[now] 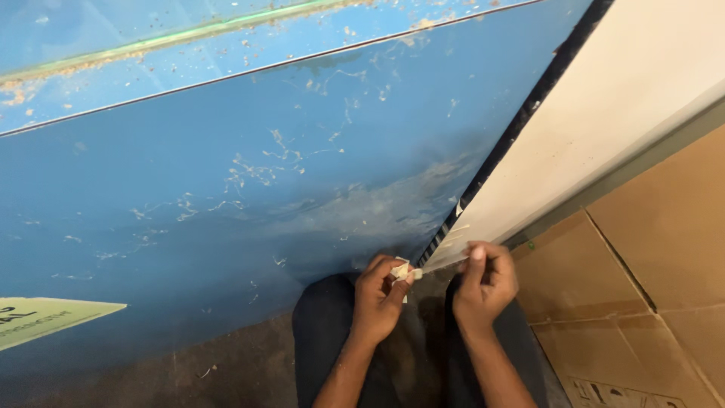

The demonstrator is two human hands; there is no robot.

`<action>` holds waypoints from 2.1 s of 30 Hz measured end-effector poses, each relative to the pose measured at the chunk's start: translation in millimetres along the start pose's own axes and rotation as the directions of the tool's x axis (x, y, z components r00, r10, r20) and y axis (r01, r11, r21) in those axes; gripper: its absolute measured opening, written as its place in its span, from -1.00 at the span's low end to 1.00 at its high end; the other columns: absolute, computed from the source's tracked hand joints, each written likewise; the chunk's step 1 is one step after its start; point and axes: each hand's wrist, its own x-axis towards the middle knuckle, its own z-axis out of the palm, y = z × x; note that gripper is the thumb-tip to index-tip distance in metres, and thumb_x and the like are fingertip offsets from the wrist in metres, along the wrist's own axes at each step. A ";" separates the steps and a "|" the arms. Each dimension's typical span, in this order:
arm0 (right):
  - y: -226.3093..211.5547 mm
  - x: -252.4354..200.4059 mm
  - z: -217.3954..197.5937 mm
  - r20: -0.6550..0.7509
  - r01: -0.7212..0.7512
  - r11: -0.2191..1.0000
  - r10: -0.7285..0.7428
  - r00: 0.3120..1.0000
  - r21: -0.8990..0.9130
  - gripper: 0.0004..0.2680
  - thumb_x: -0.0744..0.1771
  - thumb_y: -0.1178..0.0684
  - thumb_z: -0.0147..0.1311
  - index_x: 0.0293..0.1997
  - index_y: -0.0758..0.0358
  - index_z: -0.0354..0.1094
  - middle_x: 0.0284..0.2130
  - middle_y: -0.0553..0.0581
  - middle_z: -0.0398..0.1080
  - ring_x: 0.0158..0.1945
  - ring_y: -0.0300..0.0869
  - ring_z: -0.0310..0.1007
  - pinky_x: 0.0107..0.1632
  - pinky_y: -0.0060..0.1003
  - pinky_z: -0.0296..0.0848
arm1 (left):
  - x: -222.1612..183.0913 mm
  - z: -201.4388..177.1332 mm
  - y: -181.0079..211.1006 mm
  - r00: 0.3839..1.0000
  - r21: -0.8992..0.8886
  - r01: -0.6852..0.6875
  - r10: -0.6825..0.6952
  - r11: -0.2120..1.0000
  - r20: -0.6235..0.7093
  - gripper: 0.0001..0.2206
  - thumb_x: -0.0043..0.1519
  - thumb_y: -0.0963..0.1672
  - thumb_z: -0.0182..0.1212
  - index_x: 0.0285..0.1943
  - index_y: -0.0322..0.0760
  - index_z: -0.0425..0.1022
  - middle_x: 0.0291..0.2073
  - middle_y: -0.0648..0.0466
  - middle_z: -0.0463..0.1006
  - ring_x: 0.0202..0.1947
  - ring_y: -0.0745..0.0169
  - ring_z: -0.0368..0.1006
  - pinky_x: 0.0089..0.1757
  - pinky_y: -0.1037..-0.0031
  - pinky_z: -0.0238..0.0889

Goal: The person sits on the floor and uses their hands to peel off small white stickers or residue from the bottom edge of a blue display counter. They continue to remove the stickers along the edge of the counter.

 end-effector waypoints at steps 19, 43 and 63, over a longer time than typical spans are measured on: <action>57.9 18.0 1.5 -0.048 0.259 0.932 -0.279 0.959 -0.252 -0.56 0.35 0.10 0.23 0.32 0.53 0.15 0.15 0.42 0.15 0.19 0.15 0.29 0.15 -0.15 0.42 | 2.9 68.7 -0.4 0.994 0.333 -0.064 0.029 0.941 0.108 -0.84 0.28 -0.20 0.14 -0.04 -0.38 0.56 -0.24 -0.10 0.61 -0.36 -0.01 0.58 -0.33 0.36 0.39; 76.0 26.0 11.1 -0.039 0.305 0.940 -0.314 0.949 -0.155 -0.92 0.42 0.22 0.03 -0.05 0.43 0.25 -0.18 0.30 0.29 -0.16 0.06 0.38 -0.06 -0.13 0.39 | -5.0 39.6 5.7 0.999 0.314 -0.010 0.000 0.949 0.032 -0.89 0.27 -0.20 0.22 -0.12 -0.40 0.58 -0.40 -0.02 0.58 -0.53 0.22 0.47 -0.44 0.45 0.29; 70.8 -55.0 -13.2 0.796 -0.535 0.845 0.331 0.506 -0.011 -0.95 0.33 0.27 0.05 -0.23 0.29 0.42 -0.51 0.02 0.37 -0.50 -0.32 0.27 -0.45 -0.38 0.24 | -2.6 -1.7 -27.6 0.959 0.049 0.118 -0.126 0.992 0.254 -0.70 0.28 -0.14 0.23 0.18 -0.29 0.51 -0.28 0.02 0.62 -0.34 0.33 0.45 -0.28 0.46 0.36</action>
